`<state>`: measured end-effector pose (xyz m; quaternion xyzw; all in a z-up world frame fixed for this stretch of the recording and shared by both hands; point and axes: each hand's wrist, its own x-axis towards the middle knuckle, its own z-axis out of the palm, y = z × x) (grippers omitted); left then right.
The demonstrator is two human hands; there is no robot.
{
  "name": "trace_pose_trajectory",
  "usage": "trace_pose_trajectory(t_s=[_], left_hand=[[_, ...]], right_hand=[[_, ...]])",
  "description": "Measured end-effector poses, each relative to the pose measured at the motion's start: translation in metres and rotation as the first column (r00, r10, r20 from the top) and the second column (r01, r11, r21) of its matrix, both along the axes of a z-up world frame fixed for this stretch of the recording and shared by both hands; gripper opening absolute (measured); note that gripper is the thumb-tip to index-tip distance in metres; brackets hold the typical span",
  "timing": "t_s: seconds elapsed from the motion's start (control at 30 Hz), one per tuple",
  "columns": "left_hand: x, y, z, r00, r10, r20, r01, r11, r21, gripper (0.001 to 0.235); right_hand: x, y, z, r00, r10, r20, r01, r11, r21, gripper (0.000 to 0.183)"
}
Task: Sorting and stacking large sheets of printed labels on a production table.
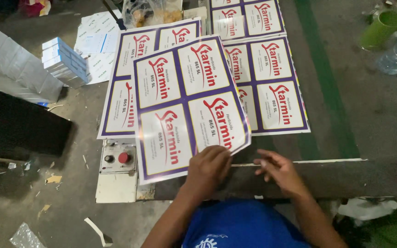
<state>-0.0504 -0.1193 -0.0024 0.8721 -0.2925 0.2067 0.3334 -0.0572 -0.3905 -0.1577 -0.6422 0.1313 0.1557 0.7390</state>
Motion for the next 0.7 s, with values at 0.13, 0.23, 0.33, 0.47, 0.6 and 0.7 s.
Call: trace_pose_trajectory(t_s=[0.13,0.23,0.33,0.47,0.6,0.7], left_hand=[[-0.002,-0.027,-0.002,0.996,-0.084,-0.004,0.084,0.993,0.079,0.02],[-0.003,-0.028,0.003,0.988,-0.156,0.002,0.154,0.979,0.131,0.026],[0.0,-0.008,0.01,0.992,-0.13,-0.001,0.129,0.98,0.152,0.028],[0.025,0.046,0.004,0.994,0.107,-0.031,-0.098,0.973,0.207,0.03],[0.058,0.094,0.008,0.977,0.213,-0.025,-0.196,0.934,0.298,0.044],[0.068,0.104,0.025,0.983,0.186,-0.002,-0.17,0.902,0.396,0.06]], right_hand=[[-0.005,0.021,0.006,0.952,0.227,0.205,-0.236,0.972,0.021,0.047],[-0.002,0.025,0.001,0.961,0.104,0.257,-0.164,0.96,0.226,0.029],[-0.001,0.02,0.036,0.991,-0.028,0.128,-0.006,0.967,0.255,0.027],[-0.01,-0.011,0.027,0.983,-0.169,0.066,0.159,0.978,0.137,0.024],[-0.023,-0.063,-0.029,0.953,-0.298,0.048,0.294,0.953,0.075,0.02],[-0.036,-0.091,-0.05,0.946,-0.317,0.065,0.314,0.948,0.044,0.02]])
